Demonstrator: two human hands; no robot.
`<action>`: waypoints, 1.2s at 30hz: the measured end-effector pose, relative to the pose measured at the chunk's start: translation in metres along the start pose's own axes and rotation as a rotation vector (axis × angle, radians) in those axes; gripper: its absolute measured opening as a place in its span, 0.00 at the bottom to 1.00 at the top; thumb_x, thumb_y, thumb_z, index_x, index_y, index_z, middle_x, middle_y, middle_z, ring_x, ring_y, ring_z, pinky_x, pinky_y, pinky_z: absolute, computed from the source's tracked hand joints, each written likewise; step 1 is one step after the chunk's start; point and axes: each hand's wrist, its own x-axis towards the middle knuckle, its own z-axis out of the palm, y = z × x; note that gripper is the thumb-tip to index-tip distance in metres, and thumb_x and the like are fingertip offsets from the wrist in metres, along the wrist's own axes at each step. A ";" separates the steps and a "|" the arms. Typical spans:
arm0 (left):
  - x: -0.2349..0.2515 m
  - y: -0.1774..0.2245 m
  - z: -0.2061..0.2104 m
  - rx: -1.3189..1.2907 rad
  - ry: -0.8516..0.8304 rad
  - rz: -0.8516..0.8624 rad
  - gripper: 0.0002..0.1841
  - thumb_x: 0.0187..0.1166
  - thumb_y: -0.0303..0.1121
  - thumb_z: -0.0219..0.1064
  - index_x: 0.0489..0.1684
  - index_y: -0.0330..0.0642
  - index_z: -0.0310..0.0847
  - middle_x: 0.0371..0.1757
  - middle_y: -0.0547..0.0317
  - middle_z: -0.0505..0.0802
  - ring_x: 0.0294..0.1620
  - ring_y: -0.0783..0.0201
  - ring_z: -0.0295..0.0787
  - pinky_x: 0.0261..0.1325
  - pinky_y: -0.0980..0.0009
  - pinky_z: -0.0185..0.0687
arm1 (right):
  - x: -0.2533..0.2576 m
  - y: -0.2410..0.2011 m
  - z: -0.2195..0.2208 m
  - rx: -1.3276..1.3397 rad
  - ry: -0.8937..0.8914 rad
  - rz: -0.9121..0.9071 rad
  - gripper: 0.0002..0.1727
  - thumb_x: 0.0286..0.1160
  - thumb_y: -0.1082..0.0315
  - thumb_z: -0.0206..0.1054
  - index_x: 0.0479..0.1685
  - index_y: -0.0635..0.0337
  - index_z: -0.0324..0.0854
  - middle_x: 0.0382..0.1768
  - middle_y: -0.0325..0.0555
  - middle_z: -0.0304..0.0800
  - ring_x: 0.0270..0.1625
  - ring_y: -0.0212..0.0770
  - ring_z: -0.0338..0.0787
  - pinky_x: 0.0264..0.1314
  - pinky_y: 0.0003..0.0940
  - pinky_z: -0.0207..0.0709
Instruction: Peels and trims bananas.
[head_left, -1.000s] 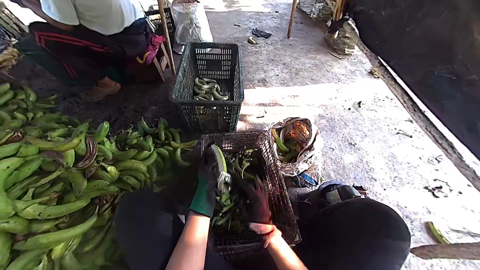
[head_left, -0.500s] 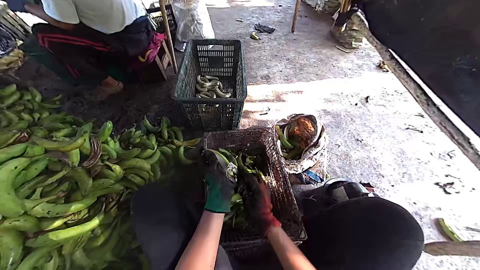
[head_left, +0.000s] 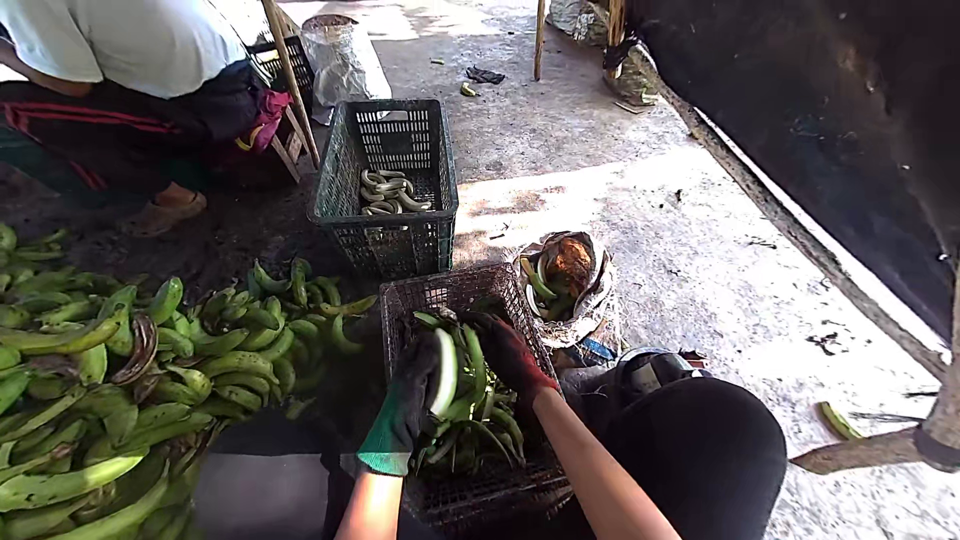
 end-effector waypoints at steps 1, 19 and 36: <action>0.003 -0.002 0.000 -0.084 0.072 0.021 0.19 0.90 0.33 0.52 0.72 0.33 0.73 0.49 0.55 0.90 0.44 0.71 0.88 0.49 0.71 0.86 | -0.006 0.000 0.002 0.000 0.040 -0.010 0.24 0.88 0.58 0.55 0.81 0.38 0.77 0.72 0.49 0.85 0.72 0.51 0.84 0.76 0.57 0.72; 0.002 0.001 0.007 0.038 0.222 -0.057 0.17 0.93 0.31 0.49 0.69 0.27 0.74 0.50 0.51 0.87 0.44 0.74 0.82 0.50 0.77 0.80 | -0.026 -0.052 0.010 -0.188 -0.075 0.118 0.24 0.89 0.54 0.54 0.83 0.31 0.74 0.68 0.51 0.88 0.69 0.56 0.87 0.71 0.62 0.75; 0.007 -0.005 -0.007 -0.673 -0.026 -0.221 0.22 0.94 0.43 0.40 0.55 0.39 0.79 0.34 0.53 0.91 0.28 0.65 0.90 0.27 0.70 0.89 | -0.025 -0.015 0.051 0.185 0.253 -0.004 0.25 0.80 0.68 0.62 0.78 0.48 0.80 0.68 0.59 0.85 0.68 0.55 0.85 0.72 0.55 0.77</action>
